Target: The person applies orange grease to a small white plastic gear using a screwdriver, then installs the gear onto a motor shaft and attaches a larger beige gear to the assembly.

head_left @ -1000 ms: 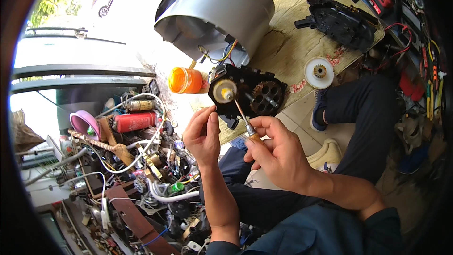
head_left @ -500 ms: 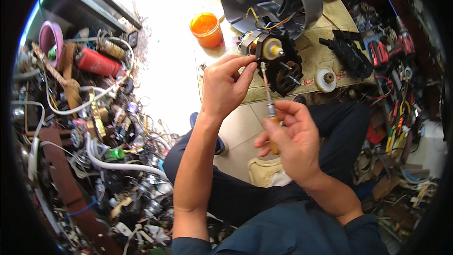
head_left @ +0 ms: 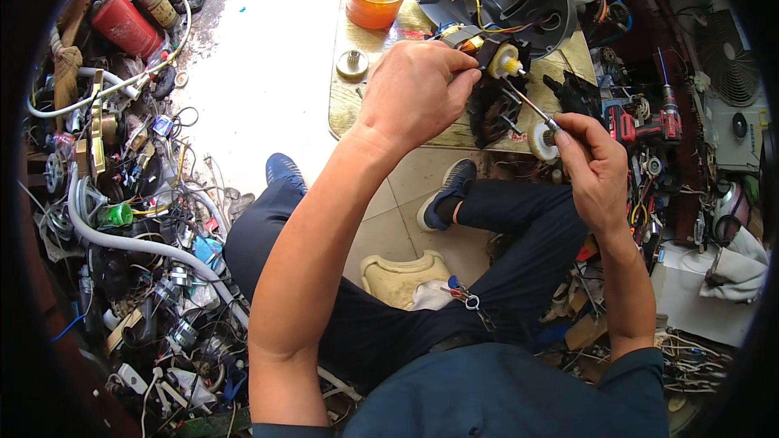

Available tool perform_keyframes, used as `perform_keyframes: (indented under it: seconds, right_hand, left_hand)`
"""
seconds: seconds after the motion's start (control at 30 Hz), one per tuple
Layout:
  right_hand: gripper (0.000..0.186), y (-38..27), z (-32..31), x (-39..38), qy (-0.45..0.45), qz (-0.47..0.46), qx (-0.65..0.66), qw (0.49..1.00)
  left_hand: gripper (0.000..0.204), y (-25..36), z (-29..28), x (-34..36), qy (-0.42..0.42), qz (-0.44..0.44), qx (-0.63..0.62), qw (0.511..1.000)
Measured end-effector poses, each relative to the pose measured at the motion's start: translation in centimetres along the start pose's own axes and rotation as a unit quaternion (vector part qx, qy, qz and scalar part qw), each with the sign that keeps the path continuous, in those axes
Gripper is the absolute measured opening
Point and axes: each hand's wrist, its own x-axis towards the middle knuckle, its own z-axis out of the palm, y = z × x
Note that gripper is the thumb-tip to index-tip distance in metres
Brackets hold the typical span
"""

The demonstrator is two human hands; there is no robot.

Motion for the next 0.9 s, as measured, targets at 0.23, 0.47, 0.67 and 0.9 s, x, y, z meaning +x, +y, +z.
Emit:
perform_keyframes:
  seconds: [0.23, 0.47, 0.67, 0.9]
  right_hand:
    - [0.018, -0.8, 0.1, 0.8, 0.004, 0.016, -0.007, 1.000]
    - [0.017, -0.2, -0.3, 0.2, 0.043, -0.090, -0.062, 0.993]
    - [0.025, 0.4, -1.3, 0.6, 0.041, -0.244, -0.170, 0.954]
    - [0.033, -0.6, -1.5, 2.2, 0.059, -0.359, -0.297, 0.883]
  left_hand:
    - [0.019, 0.1, -0.3, -0.1, -0.009, -0.006, 0.008, 1.000]
    - [0.020, 0.2, -0.4, -0.2, -0.018, -0.002, 0.019, 1.000]
    - [0.020, 0.2, -0.3, -0.2, -0.018, -0.004, 0.018, 1.000]
    - [0.019, 0.1, -0.2, -0.1, -0.010, 0.004, 0.016, 1.000]
